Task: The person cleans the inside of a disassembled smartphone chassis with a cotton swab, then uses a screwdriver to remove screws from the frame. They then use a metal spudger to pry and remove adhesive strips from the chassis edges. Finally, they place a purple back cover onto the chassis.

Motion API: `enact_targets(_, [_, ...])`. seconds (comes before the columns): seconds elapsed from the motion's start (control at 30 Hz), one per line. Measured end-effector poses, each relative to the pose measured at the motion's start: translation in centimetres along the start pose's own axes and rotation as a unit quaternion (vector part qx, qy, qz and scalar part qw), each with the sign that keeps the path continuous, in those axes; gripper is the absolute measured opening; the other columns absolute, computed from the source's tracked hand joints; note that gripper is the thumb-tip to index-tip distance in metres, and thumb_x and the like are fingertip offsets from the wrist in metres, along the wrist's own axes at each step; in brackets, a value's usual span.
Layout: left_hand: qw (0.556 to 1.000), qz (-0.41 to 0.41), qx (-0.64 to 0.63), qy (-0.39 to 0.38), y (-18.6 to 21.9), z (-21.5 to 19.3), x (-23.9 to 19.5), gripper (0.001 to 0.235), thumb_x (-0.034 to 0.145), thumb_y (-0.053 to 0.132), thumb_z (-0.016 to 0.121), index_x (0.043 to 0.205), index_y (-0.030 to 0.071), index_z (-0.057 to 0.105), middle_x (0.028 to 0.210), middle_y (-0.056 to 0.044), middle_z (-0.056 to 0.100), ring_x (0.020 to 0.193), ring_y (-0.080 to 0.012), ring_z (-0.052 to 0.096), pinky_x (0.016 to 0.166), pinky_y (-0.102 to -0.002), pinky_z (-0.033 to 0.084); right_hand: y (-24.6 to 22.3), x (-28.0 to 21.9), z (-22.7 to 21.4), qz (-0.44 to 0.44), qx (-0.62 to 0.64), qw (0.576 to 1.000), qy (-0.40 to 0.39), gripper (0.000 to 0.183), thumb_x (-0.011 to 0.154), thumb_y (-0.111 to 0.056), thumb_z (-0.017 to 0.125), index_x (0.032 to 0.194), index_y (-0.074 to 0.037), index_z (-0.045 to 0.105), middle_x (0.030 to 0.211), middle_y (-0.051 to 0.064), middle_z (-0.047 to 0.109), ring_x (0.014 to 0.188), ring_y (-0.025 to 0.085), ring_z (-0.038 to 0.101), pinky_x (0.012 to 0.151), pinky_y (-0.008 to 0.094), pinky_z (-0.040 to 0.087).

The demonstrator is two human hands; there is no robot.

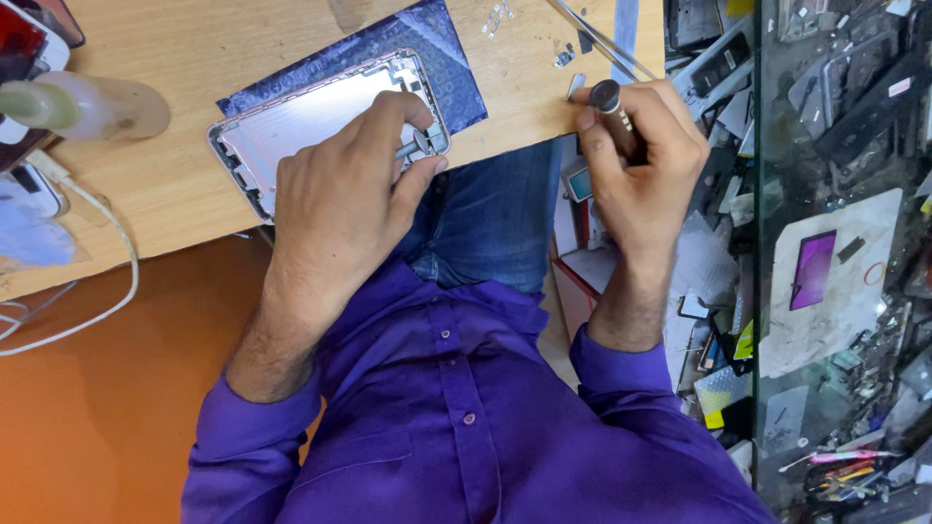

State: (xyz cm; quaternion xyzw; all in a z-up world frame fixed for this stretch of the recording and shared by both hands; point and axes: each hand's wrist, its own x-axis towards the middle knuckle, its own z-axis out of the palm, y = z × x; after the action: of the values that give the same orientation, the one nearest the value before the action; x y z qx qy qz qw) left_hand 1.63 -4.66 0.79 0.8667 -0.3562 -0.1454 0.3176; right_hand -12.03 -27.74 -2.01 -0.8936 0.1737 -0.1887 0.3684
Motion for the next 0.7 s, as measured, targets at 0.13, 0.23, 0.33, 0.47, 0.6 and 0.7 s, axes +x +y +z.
enact_targets(0.13, [0.999,0.002,-0.030,0.027,-0.2,0.2,-0.2,0.033,0.097,0.025,0.079,0.113,0.010,0.055,0.099,-0.004,0.074,0.074,-0.0245,0.073,0.059,-0.042,0.052,-0.9,0.0,2.0,0.084,0.425,0.901,-0.020,0.035,0.101,-0.007,0.055,0.136,-0.003,0.062,0.102,0.010,0.067,0.069,0.011,0.050,0.061,0.025,0.040])
enact_targets(0.23, [0.999,-0.007,-0.031,0.028,-0.4,0.3,-0.4,0.037,0.094,0.024,0.082,0.113,0.008,0.054,0.098,-0.005,0.073,0.071,-0.0254,0.071,0.059,-0.042,0.052,-2.0,0.6,2.9,0.134,0.563,0.816,-0.019,0.040,0.105,-0.008,0.053,0.142,0.002,0.047,0.106,0.017,0.066,0.077,0.018,0.062,0.069,0.030,0.052])
enact_targets(0.33, [0.999,0.000,-0.031,0.035,-0.5,0.4,-0.5,0.039,0.094,0.024,0.083,0.113,0.008,0.053,0.100,-0.005,0.073,0.071,-0.0276,0.070,0.059,-0.043,0.052,-3.4,0.7,4.1,0.171,0.511,0.842,0.037,0.048,0.102,0.000,0.057,0.141,-0.002,0.028,0.121,0.021,0.064,0.106,0.027,0.075,0.096,0.042,0.068])
enact_targets(0.47, [0.999,0.004,-0.026,0.042,-0.7,0.6,-0.4,0.040,0.093,0.025,0.084,0.111,0.008,0.053,0.100,-0.005,0.073,0.076,-0.0288,0.072,0.059,-0.043,0.053,-4.5,0.0,6.5,-0.010,0.409,0.910,0.066,0.061,0.117,0.009,0.059,0.154,-0.017,0.017,0.132,0.022,0.061,0.115,0.031,0.073,0.104,0.045,0.064])
enact_targets(0.6, [0.998,0.013,-0.024,0.048,-0.8,0.7,-0.5,0.040,0.093,0.026,0.084,0.111,0.008,0.053,0.100,-0.005,0.073,0.078,-0.0292,0.073,0.059,-0.043,0.053,-4.2,-0.6,8.3,-0.070,0.369,0.921,0.103,0.077,0.118,0.016,0.058,0.158,-0.029,0.009,0.133,0.018,0.061,0.110,0.027,0.072,0.102,0.041,0.063])
enact_targets(0.7, [0.999,0.015,-0.021,0.043,-0.9,0.7,-0.5,0.039,0.093,0.026,0.083,0.110,0.008,0.053,0.100,-0.005,0.073,0.076,-0.0288,0.073,0.058,-0.042,0.053,-3.8,-0.7,9.0,-0.093,0.333,0.932,0.111,0.081,0.116,0.017,0.059,0.160,-0.031,0.011,0.132,0.018,0.059,0.110,0.028,0.076,0.099,0.041,0.064])
